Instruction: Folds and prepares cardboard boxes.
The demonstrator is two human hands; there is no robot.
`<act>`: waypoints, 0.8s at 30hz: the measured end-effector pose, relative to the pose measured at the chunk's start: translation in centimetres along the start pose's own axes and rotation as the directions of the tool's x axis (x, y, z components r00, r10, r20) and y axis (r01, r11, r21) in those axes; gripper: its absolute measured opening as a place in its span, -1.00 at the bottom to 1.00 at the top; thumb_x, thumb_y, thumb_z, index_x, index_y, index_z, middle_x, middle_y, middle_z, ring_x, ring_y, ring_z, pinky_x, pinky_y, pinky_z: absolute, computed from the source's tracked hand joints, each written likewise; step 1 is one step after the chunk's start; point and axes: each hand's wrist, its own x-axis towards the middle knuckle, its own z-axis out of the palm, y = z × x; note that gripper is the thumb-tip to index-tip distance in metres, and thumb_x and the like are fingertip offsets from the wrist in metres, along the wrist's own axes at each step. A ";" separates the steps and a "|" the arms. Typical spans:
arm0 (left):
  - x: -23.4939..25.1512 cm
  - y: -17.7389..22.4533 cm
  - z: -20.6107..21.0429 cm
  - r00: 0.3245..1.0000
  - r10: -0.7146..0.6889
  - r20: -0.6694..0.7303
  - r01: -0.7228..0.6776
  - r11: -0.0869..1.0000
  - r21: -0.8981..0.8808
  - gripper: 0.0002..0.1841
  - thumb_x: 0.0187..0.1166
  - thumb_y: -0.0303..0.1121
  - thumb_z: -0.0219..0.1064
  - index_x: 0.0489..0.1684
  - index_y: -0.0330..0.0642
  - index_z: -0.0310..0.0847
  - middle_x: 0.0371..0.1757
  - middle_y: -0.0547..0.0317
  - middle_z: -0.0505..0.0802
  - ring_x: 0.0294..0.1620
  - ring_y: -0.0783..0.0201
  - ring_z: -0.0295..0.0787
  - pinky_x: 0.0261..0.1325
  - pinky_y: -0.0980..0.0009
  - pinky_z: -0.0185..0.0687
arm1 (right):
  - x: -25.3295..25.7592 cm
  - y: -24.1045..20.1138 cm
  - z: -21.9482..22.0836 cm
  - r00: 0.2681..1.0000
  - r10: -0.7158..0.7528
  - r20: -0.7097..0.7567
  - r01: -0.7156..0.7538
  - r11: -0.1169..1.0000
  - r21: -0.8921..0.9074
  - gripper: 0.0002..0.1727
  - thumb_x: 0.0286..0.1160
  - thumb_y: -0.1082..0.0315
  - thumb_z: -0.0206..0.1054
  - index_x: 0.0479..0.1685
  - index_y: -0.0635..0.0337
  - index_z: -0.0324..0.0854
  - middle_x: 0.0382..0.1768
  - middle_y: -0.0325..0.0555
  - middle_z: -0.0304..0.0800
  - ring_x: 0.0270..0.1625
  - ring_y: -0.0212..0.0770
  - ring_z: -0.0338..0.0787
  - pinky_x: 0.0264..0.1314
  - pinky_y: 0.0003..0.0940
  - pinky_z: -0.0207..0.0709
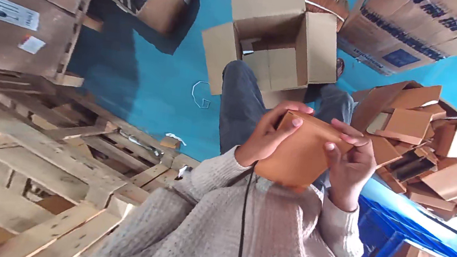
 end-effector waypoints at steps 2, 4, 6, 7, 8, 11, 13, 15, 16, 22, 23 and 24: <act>0.3 -0.7 0.1 0.999 -0.028 -0.023 0.028 1.000 -0.012 -0.71 0.76 -0.40 0.11 0.30 -0.37 0.51 0.31 -0.05 0.76 0.28 0.23 0.74 0.33 0.23 0.71 | 0.1 0.5 0.1 1.000 -0.014 -0.025 0.013 0.999 -0.045 -0.70 0.49 0.25 0.51 0.13 0.05 0.63 0.33 -0.17 0.78 0.36 -0.20 0.78 0.31 -0.31 0.73; 1.0 -1.2 -0.2 0.998 -0.038 -0.040 0.038 0.999 0.001 -0.73 0.75 -0.39 0.13 0.26 -0.34 0.51 0.32 -0.06 0.76 0.28 0.22 0.75 0.32 0.23 0.71 | 0.2 0.5 0.4 1.000 -0.009 -0.015 0.008 0.998 -0.060 -0.35 0.55 0.12 0.46 0.54 0.23 0.38 0.54 -0.12 0.57 0.47 -0.22 0.66 0.46 -0.28 0.64; 2.6 -1.4 -1.3 0.991 -0.034 -0.131 0.045 0.996 0.082 -0.67 0.79 -0.25 0.09 0.29 -0.30 0.50 0.32 0.00 0.78 0.21 0.29 0.78 0.27 0.26 0.73 | 0.5 0.7 0.1 1.000 0.018 -0.020 -0.019 0.999 -0.046 -0.05 0.60 -0.06 0.37 0.79 0.19 -0.10 0.76 -0.15 0.23 0.66 -0.19 0.47 0.62 -0.20 0.53; 3.7 -1.3 -2.0 0.974 -0.052 -0.223 0.080 0.990 0.120 -0.62 0.82 -0.17 0.05 0.37 -0.26 0.48 0.29 0.05 0.79 0.16 0.34 0.79 0.22 0.30 0.75 | 0.7 1.0 -0.3 0.997 0.021 -0.073 -0.024 0.999 -0.043 -0.02 0.61 -0.08 0.35 0.82 0.21 -0.16 0.79 -0.08 0.17 0.68 -0.12 0.46 0.60 -0.13 0.54; 5.1 -1.2 -2.9 0.941 -0.105 -0.323 0.147 0.983 0.110 -0.56 0.86 -0.08 -0.02 0.48 -0.18 0.43 0.29 0.09 0.76 0.15 0.36 0.77 0.21 0.30 0.73 | 0.8 1.4 -1.0 0.991 0.016 -0.135 -0.023 0.998 -0.055 -0.02 0.63 -0.07 0.34 0.81 0.26 -0.16 0.78 -0.01 0.17 0.65 -0.08 0.48 0.56 -0.10 0.57; 12.3 -3.2 -7.3 0.761 -0.296 -0.577 0.121 0.939 -0.321 -0.55 0.88 -0.07 -0.12 0.46 -0.20 0.37 0.16 -0.02 0.77 0.12 0.17 0.78 0.16 0.12 0.77 | 1.1 1.9 -3.6 0.955 0.062 -0.289 -0.098 0.989 -0.111 -0.12 0.67 -0.01 0.31 0.74 0.36 -0.03 0.67 0.03 0.31 0.49 -0.15 0.62 0.41 -0.17 0.66; 16.4 -5.4 -10.9 0.664 -0.328 -0.672 0.068 0.921 -0.383 -0.56 0.88 -0.11 -0.09 0.55 -0.19 0.28 0.28 -0.06 0.69 0.22 0.14 0.70 0.22 0.14 0.70 | 0.9 2.2 -5.6 0.923 0.105 -0.369 -0.156 0.982 -0.110 -0.18 0.69 0.05 0.29 0.71 0.40 0.01 0.62 0.06 0.37 0.42 -0.13 0.69 0.33 -0.19 0.71; 18.8 -9.3 -14.6 0.596 -0.254 -0.762 0.183 0.967 -0.178 -0.42 0.86 -0.14 0.04 0.76 -0.24 0.07 0.56 -0.21 0.51 0.45 0.02 0.56 0.41 0.12 0.58 | 0.2 3.0 -7.4 0.880 0.111 -0.462 -0.194 0.972 -0.135 -0.27 0.72 0.13 0.25 0.68 0.40 0.06 0.56 0.04 0.42 0.36 -0.18 0.71 0.27 -0.23 0.72; 19.1 -11.6 -16.5 0.578 -0.242 -0.779 0.278 0.956 -0.090 -0.31 0.82 -0.13 0.12 0.82 -0.25 -0.07 0.68 -0.29 0.37 0.58 -0.07 0.45 0.53 0.05 0.49 | -0.2 3.7 -8.3 0.855 0.107 -0.508 -0.213 0.965 -0.155 -0.30 0.72 0.17 0.23 0.66 0.41 0.07 0.54 0.04 0.42 0.34 -0.21 0.72 0.24 -0.27 0.73; 16.9 -17.9 -19.0 0.738 -0.151 -0.658 0.494 0.785 0.374 -0.45 0.79 -0.32 0.13 0.66 -0.47 0.21 0.50 -0.39 0.58 0.40 -0.08 0.67 0.42 0.11 0.63 | -5.0 9.3 -13.3 0.618 0.207 -0.759 -0.511 0.839 -0.187 -0.28 0.69 0.26 0.25 0.68 0.50 0.05 0.54 0.27 0.36 0.22 -0.22 0.72 0.18 -0.36 0.69; 16.7 -17.5 -18.5 0.806 -0.152 -0.572 0.463 0.764 0.450 -0.49 0.78 -0.34 0.09 0.63 -0.46 0.27 0.45 -0.34 0.63 0.36 -0.04 0.70 0.39 0.12 0.65 | -6.3 10.6 -14.2 0.571 0.236 -0.787 -0.591 0.783 -0.194 -0.26 0.68 0.24 0.25 0.71 0.48 0.06 0.59 0.32 0.32 0.26 -0.16 0.72 0.22 -0.32 0.69; 16.6 -17.1 -17.7 0.840 -0.194 -0.506 0.454 0.762 0.462 -0.51 0.81 -0.31 0.00 0.61 -0.44 0.29 0.43 -0.29 0.65 0.30 0.01 0.73 0.33 0.13 0.68 | -7.8 11.9 -15.2 0.525 0.271 -0.807 -0.677 0.707 -0.203 -0.27 0.67 0.25 0.27 0.71 0.45 0.08 0.62 0.36 0.29 0.31 -0.08 0.72 0.29 -0.27 0.68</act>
